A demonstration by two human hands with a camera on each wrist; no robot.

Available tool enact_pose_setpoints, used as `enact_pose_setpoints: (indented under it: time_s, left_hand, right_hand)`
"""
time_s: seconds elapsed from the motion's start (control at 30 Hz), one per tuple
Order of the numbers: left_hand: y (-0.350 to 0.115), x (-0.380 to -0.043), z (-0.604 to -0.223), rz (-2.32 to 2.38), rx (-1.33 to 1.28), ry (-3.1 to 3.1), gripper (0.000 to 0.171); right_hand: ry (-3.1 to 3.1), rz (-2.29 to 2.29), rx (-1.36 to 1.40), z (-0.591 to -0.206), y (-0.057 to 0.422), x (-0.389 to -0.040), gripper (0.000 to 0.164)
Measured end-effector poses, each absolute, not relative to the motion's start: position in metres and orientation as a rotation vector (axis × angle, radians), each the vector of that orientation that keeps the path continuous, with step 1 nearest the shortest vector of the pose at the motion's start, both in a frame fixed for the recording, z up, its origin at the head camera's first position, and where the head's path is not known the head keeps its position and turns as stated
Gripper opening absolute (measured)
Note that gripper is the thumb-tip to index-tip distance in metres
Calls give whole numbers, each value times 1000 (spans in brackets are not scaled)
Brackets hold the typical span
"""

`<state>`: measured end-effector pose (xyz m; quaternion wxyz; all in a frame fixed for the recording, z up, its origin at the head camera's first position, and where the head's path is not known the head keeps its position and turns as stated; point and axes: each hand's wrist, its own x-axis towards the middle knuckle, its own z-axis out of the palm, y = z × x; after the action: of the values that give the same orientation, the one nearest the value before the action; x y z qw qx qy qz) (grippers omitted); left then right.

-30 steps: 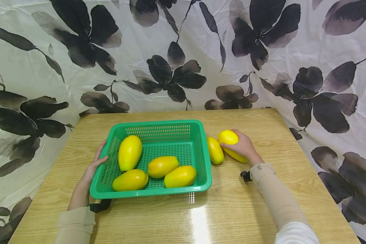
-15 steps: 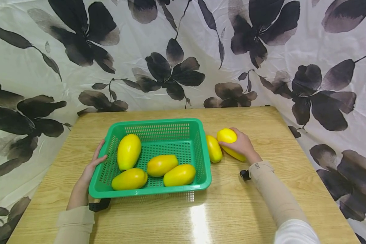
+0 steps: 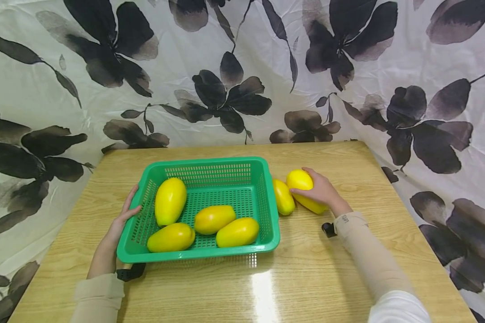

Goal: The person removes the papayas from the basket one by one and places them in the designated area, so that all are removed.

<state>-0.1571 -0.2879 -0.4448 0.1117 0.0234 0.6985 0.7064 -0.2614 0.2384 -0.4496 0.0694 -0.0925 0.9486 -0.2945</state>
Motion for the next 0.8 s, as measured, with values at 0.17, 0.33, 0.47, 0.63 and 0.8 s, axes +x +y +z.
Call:
enact_pose_setpoints:
  time_s: [0.17,0.33,0.47,0.63,0.8]
  left_hand:
    - [-287,-157,-444,2081,59,2043,59]
    - [-287,-156,-444,2072,57,2050,59]
    - [-287,-157,-445,2077,60,2052,59]
    - [-289,-157,-445,2082,85,2046,59]
    - [-289,-157,-445,2081,99,2038,59]
  right_hand:
    - [2897,-883,-353,-440,241,-260,91]
    - [2945,-875,-373,-428,244,-260,92]
    - [3000,-878,-396,-416,242,-260,93]
    - [3056,-858,-465,-400,235,-257,92]
    - [3088,-844,-527,-383,223,-254,90]
